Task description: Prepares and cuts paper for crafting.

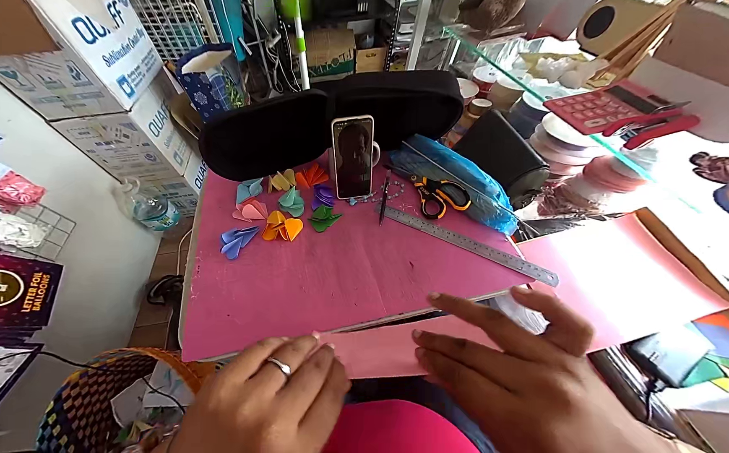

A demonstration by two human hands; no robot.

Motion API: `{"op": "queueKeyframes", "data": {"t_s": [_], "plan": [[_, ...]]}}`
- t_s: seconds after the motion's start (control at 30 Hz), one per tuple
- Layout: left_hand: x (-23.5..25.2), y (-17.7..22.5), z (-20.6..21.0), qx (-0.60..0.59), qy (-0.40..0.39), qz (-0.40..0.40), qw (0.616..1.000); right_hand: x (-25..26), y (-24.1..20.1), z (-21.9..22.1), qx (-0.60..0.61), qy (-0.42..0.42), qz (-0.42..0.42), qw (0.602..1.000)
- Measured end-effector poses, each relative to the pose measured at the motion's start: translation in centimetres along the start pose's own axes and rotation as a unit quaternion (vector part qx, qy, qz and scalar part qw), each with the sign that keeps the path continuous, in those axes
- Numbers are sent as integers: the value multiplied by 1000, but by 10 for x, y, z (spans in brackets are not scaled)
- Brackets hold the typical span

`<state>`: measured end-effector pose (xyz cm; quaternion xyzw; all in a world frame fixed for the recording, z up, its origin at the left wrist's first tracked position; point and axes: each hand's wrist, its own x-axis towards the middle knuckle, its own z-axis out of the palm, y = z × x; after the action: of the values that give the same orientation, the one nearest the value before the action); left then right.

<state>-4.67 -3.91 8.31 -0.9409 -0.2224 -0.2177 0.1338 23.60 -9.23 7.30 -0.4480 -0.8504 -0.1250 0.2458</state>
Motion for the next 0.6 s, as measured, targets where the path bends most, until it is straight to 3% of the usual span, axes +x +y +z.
{"op": "queueKeyframes", "data": {"t_s": [0.13,0.27,0.47,0.6], "plan": [[-29,-27,-11,78,-36,-69,994,-14,22,-14,-26,-1,66,997],[-41,-43,-14,85,50,-139,985,-14,28,-22,-56,15,117,991],[10,11,4,2,105,-40,994,9,-8,-9,-37,25,22,999],[16,17,15,-13,101,-2,995,12,-17,-16,-18,2,8,1000]]}}
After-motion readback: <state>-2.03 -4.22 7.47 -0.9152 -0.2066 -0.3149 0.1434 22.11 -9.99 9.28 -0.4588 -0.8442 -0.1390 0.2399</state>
